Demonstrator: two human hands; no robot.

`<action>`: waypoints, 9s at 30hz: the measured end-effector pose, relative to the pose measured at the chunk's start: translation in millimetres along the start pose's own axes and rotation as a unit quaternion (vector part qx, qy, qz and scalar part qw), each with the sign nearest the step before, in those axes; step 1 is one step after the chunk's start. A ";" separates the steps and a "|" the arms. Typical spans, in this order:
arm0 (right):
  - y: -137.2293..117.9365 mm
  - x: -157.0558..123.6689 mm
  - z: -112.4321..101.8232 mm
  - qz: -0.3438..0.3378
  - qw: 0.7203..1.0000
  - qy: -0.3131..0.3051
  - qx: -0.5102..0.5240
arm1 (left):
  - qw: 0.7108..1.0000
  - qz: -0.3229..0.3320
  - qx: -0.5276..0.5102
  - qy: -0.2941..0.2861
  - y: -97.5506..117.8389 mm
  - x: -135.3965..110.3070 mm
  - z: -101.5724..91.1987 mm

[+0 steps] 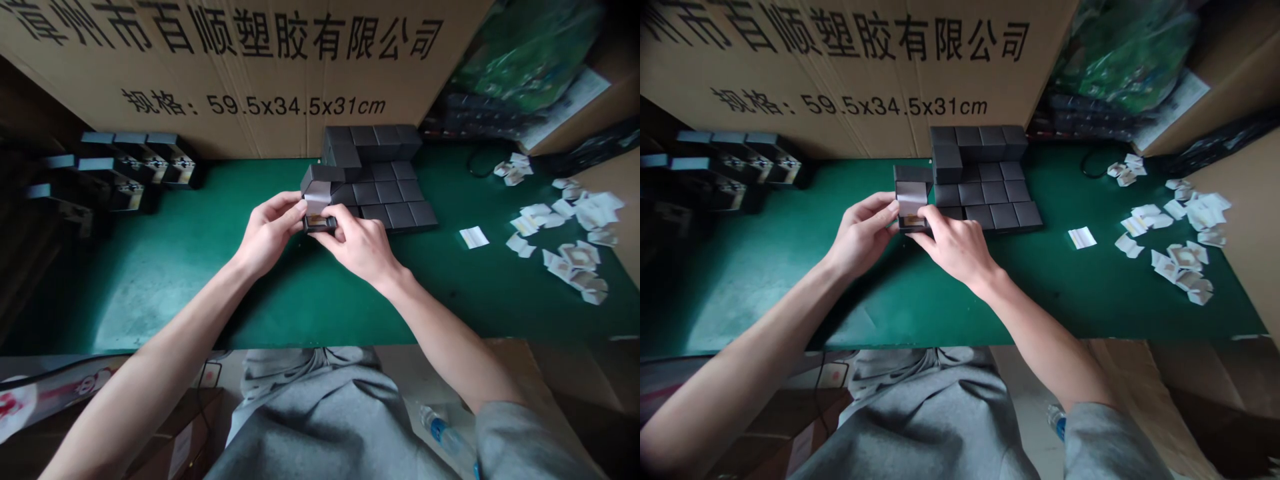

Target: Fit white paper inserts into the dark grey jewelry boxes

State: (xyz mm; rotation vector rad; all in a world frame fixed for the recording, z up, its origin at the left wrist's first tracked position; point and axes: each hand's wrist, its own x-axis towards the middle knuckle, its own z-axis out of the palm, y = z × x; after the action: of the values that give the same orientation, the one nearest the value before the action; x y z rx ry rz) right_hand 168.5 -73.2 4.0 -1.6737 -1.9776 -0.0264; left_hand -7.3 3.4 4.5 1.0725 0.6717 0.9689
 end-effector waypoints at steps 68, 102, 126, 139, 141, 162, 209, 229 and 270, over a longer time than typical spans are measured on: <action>-12.5 -5.5 6.6 -0.148 0.985 -0.084 -0.008 | 0.990 0.009 0.131 0.059 -5.4 0.3 -1.7; -16.7 -5.8 8.6 -0.088 0.989 -0.122 -0.013 | 0.974 0.070 0.207 0.063 -2.7 -2.3 -1.9; -12.0 -8.0 13.8 -0.092 0.990 -0.084 0.060 | 0.972 0.083 0.216 0.044 -3.8 -1.9 -0.9; -9.9 -5.5 10.4 -0.083 0.990 -0.091 0.062 | 0.968 0.087 0.229 0.059 -5.5 0.6 -4.0; -9.0 -5.1 10.2 -0.085 0.990 -0.095 0.051 | 0.968 0.090 0.228 0.059 -5.2 0.9 -3.3; -9.4 -6.1 13.0 -0.094 0.991 -0.077 0.061 | 0.963 0.105 0.237 0.070 -2.6 0.2 -3.4; -13.6 -7.1 15.2 -0.066 0.988 -0.105 0.092 | 0.959 0.081 0.262 0.073 -4.0 -0.1 -4.5; -12.1 -6.6 17.5 -0.062 0.985 -0.082 0.141 | 0.967 0.073 0.234 0.068 -3.3 -0.9 -3.0; -10.3 -6.3 16.9 -0.069 0.994 -0.077 0.040 | 0.957 0.100 0.258 0.085 -0.2 0.6 -3.1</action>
State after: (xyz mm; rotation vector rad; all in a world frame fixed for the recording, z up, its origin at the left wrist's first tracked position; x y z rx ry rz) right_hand 153.0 -75.3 -9.6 -1.5252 -2.1773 0.1344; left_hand -9.5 5.2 3.1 1.5514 1.0069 1.0980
